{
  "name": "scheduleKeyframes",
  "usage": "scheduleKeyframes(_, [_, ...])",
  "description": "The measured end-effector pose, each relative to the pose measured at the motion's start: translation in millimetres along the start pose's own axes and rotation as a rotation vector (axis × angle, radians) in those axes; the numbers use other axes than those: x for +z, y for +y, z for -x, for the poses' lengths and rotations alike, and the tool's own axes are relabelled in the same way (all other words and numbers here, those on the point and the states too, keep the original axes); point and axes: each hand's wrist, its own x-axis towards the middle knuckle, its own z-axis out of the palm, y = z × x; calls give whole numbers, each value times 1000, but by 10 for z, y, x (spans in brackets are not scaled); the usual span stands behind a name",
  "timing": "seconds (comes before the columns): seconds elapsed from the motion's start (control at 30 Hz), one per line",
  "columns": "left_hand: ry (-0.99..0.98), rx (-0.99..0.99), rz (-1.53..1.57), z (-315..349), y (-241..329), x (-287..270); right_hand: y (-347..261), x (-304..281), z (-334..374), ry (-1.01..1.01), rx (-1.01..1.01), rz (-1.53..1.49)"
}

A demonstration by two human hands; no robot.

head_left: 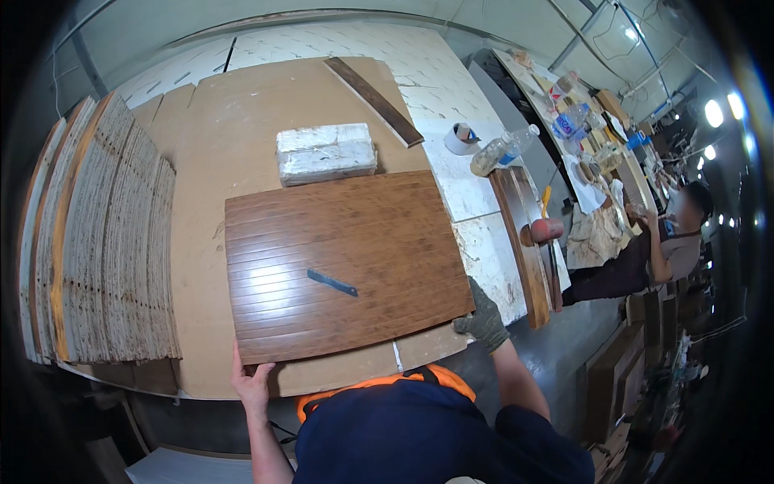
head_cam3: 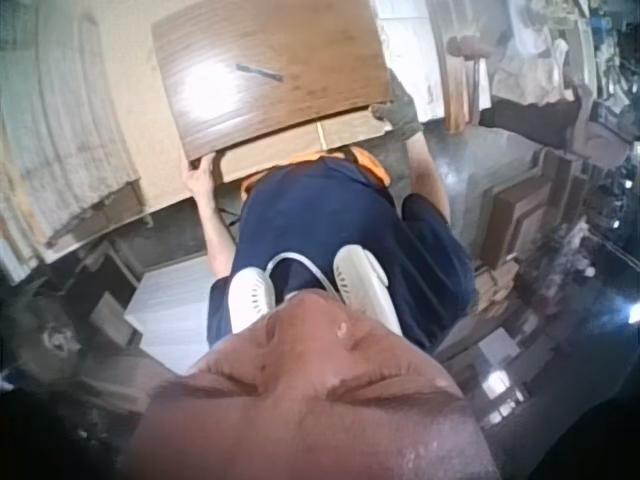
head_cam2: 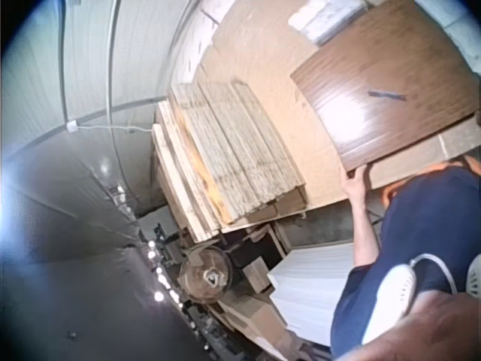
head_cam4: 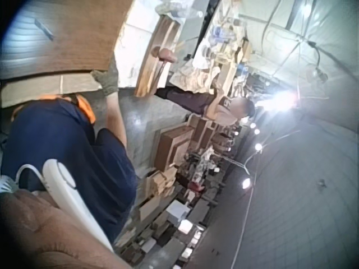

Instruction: The person picks up wood panels from a stack on the floor, places them on a workbench, and uses a small blade to trim the edges of a wood panel.

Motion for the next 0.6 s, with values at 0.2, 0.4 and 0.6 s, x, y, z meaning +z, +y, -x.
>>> scheduleKeyframes(0.2, [32,31,-11,-4,-75,-25,38,7,-65,-33,-113,-34])
scheduleKeyframes(0.4, [24,-26,38,3,-84,-29,77,97,-115,-18,-103,10])
scheduleKeyframes(0.6, [-28,6,85,-4,71,42,156,119,-88,74,-137,225])
